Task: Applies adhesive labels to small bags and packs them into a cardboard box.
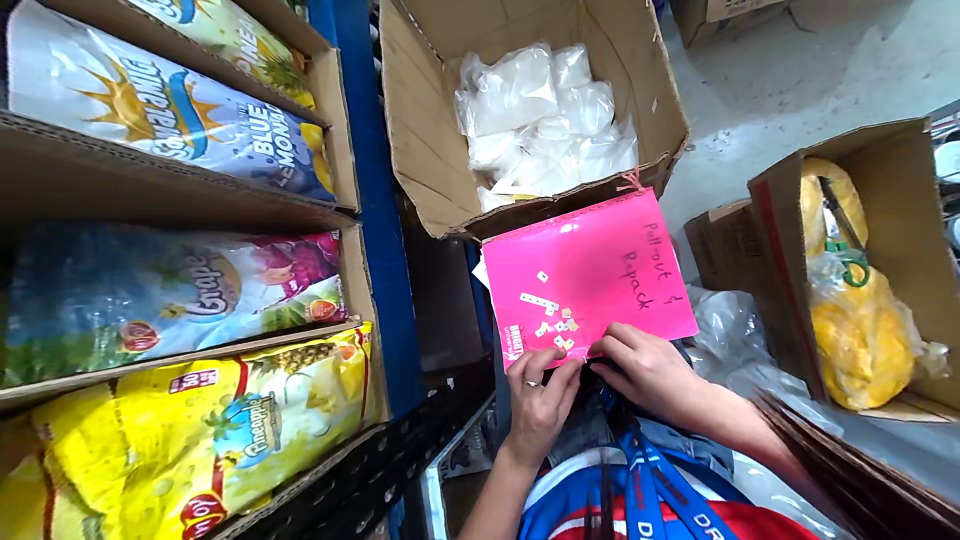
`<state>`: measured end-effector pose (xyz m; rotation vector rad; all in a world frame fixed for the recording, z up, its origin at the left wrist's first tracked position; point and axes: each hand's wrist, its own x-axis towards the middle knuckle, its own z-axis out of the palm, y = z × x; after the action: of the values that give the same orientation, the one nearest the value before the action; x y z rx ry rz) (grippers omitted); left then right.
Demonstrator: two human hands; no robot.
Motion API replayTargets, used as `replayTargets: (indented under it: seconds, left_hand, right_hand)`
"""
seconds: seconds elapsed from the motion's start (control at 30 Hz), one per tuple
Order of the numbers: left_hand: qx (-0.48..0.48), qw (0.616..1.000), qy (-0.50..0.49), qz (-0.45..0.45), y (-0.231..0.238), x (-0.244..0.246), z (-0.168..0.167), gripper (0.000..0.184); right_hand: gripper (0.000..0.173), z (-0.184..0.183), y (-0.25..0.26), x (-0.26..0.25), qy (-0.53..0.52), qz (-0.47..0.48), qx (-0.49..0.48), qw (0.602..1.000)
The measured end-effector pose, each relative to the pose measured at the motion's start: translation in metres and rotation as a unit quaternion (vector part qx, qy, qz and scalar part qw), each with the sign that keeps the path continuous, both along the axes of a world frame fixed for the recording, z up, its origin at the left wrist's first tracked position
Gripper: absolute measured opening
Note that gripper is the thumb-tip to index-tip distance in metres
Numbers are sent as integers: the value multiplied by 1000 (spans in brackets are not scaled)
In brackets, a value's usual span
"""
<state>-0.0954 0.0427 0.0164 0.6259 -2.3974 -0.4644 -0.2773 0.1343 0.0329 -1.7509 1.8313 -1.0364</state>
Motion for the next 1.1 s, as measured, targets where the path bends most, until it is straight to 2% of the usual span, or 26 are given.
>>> replayTargets:
  seconds: [0.13,0.3,0.47,0.7,0.8,0.87,0.97,1.1]
  left_hand:
    - [4,999,36,3,0,-4,9,4]
    - [-33,998,60,3,-8,-16,26,6]
    - [-63,996,68,-12,-15,-23,31,8]
    - [-61,995,78,-24,-19,-26,33,11]
    - [5,996,85,-8,-20,-28,40,17]
    - [106,991,85,15,-19,-29,47,21]
    - [280,955,83,41,-18,-32,59,14]
    - [374,922,91,32,-17,-35,69,9]
  right_hand:
    - [16,13,1,-3,-107,-7,49,993]
    - [20,34,-4,-18,-348,-4,152,925]
    - [15,42,-8,-22,-422,-33,174,889]
    - [7,44,-13,-20,-453,-51,170,874]
    - [6,43,-15,-19,-461,-53,156,872]
    - [5,44,-16,-21,-462,-52,154,872]
    - [6,46,-17,-23,-458,-50,150,875]
    - [7,48,-17,-26,-454,-43,141,879]
